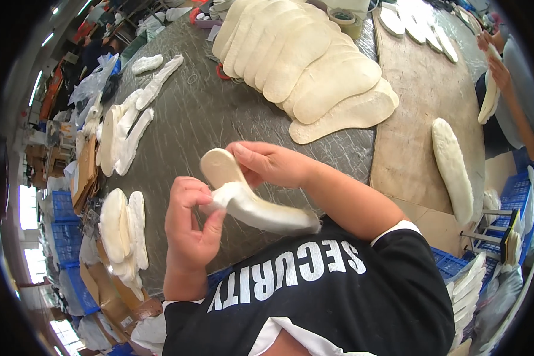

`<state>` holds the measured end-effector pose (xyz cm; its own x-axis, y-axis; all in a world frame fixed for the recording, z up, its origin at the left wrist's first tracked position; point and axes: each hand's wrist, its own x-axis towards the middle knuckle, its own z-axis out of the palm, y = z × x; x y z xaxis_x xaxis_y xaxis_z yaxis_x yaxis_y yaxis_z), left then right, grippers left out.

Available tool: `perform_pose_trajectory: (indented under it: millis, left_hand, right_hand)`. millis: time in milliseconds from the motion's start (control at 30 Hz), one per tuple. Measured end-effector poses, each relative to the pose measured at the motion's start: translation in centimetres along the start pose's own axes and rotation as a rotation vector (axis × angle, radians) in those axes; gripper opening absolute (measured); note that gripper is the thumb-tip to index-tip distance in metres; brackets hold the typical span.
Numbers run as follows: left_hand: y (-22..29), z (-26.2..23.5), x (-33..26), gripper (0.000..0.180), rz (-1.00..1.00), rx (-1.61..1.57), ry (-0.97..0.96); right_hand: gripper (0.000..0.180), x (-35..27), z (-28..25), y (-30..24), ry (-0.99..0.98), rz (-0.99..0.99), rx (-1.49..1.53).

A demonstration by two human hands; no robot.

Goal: Attaching fuzzy lining to shoe insole components on a work table.

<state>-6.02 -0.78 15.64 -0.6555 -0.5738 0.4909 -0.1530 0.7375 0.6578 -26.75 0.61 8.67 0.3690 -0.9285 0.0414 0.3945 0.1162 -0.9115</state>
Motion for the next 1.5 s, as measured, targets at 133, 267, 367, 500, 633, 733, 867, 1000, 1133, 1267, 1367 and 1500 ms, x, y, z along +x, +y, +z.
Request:
perform_pose_trajectory:
  millis: [133,267,367,500,633,733,867,1000,1133,1267,1367,1500]
  left_hand:
    - [-0.5,-0.3,-0.3,0.022,-0.252,-0.210,0.110]
    - [-0.3,-0.8,0.4,0.026,-0.341,-0.272,0.169]
    - [0.1,-1.0,0.2,0.031,-0.329,-0.319,0.196]
    - [-0.2,-1.0,0.0,0.030,-0.279,-0.214,0.238]
    - [-0.2,-1.1,0.3,0.027,-0.283,-0.161,0.255]
    - [-0.1,-1.2,0.4,0.026,-0.279,-0.126,0.253]
    - [0.1,-0.8,0.4,0.023,-0.230,-0.037,0.260]
    - [0.5,-0.6,0.3,0.022,-0.137,0.202,0.216]
    - [0.1,-0.2,0.6,0.022,0.005,0.302,0.220]
    - [-0.4,0.4,0.6,0.024,0.154,0.348,0.251]
    - [-0.5,0.4,0.1,0.024,0.132,0.276,0.232]
    - [-0.4,0.5,-0.3,0.025,0.076,0.205,0.209]
  right_hand:
    - [0.084,0.1,0.2,1.5,-0.306,-0.125,0.004]
    - [0.108,0.3,0.6,0.6,-0.324,0.003,-0.129]
    - [0.100,0.0,1.0,0.1,-0.303,0.012,-0.275]
    - [0.076,-0.3,1.7,-1.2,-0.328,0.062,-0.401]
    - [0.060,-0.2,2.1,-0.4,-0.310,-0.087,-0.376]
    - [0.055,-0.5,2.2,-0.9,-0.322,-0.100,-0.426]
    - [0.052,-0.7,2.3,-1.3,-0.316,-0.090,-0.420]
    - [0.058,-0.9,2.2,-1.6,-0.329,-0.092,-0.450]
    - [0.059,-1.0,2.2,-1.5,-0.337,-0.093,-0.459]
    - [0.064,-1.0,2.0,-1.6,-0.351,-0.109,-0.487]
    - [0.066,-1.2,2.1,-1.7,-0.364,-0.093,-0.494]
    - [0.066,-1.3,2.1,-1.6,-0.385,-0.083,-0.531]
